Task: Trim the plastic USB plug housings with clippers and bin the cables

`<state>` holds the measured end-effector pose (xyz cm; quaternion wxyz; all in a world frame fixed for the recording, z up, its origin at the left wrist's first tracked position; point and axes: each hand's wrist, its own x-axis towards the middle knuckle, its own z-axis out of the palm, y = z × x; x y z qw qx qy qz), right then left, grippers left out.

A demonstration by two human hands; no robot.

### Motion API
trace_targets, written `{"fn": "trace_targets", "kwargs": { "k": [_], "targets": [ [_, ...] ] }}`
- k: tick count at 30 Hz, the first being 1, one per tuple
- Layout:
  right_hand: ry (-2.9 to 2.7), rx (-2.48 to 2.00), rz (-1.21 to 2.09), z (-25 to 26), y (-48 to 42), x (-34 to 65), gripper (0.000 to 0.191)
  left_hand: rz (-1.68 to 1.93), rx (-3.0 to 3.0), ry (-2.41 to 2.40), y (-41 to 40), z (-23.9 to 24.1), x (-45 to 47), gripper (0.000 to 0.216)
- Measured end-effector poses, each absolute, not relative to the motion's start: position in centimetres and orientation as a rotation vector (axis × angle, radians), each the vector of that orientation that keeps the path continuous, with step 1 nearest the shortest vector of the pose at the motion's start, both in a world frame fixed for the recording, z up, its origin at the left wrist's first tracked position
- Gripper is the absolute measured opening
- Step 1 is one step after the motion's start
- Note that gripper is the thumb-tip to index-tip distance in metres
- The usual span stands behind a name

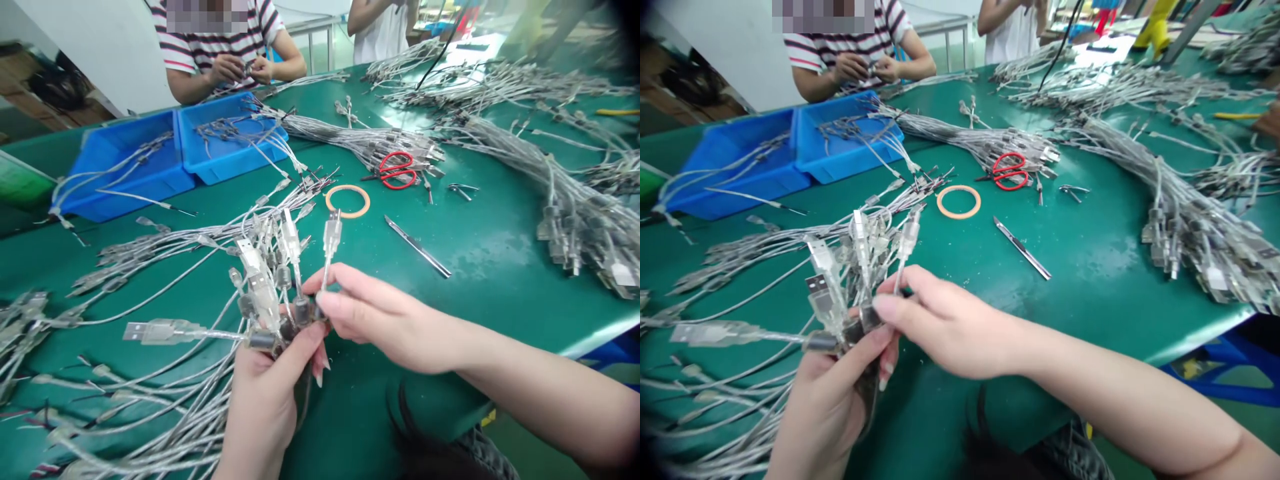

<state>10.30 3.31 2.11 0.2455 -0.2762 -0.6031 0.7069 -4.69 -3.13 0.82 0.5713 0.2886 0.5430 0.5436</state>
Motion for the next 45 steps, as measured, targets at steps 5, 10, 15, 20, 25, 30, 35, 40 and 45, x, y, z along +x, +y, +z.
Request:
{"fn": "trace_targets", "kwargs": {
  "k": [5, 10, 15, 20, 25, 30, 35, 40, 45],
  "targets": [
    [-1.986, -0.909, 1.565, 2.5, 3.1, 10.2, 0.018, 1.244, 0.709, 1.268, -3.1, 0.7, -4.4, 0.018],
    [-1.627, -0.874, 1.817, 1.7, 4.2, 10.3, 0.034, 1.171, 0.592, 1.161, -3.1, 1.2, -5.1, 0.007],
    [-1.235, -0.853, 2.042, 1.7, 4.5, 10.4, 0.02, 1.152, 0.529, 1.118, -3.0, 1.2, -5.6, 0.003],
    [-1.2, -0.875, 2.013, 1.5, 4.2, 10.3, 0.021, 1.148, 0.488, 1.106, -3.0, 1.3, -5.6, 0.007],
    [-1.406, -0.939, 1.813, 1.9, 4.3, 10.4, 0.029, 1.172, 0.445, 1.091, -3.1, 1.5, -5.5, 0.013],
    [-2.034, -1.252, 1.26, 3.2, 5.0, 12.0, 0.032, 1.268, 0.468, 1.246, -3.0, 1.2, -5.3, 0.018],
    [-2.422, -1.616, 0.792, 3.1, 6.4, 13.9, 0.041, 1.261, 0.432, 1.295, -3.2, 1.2, -5.4, 0.021],
    [-2.281, -1.652, 0.662, 3.0, 6.7, 14.0, 0.036, 1.264, 0.418, 1.274, -3.2, 1.5, -5.4, 0.02],
    [-1.914, -1.344, 1.024, 3.4, 5.5, 12.8, 0.024, 1.272, 0.395, 1.277, -3.5, 1.6, -5.5, 0.024]
  ]
}}
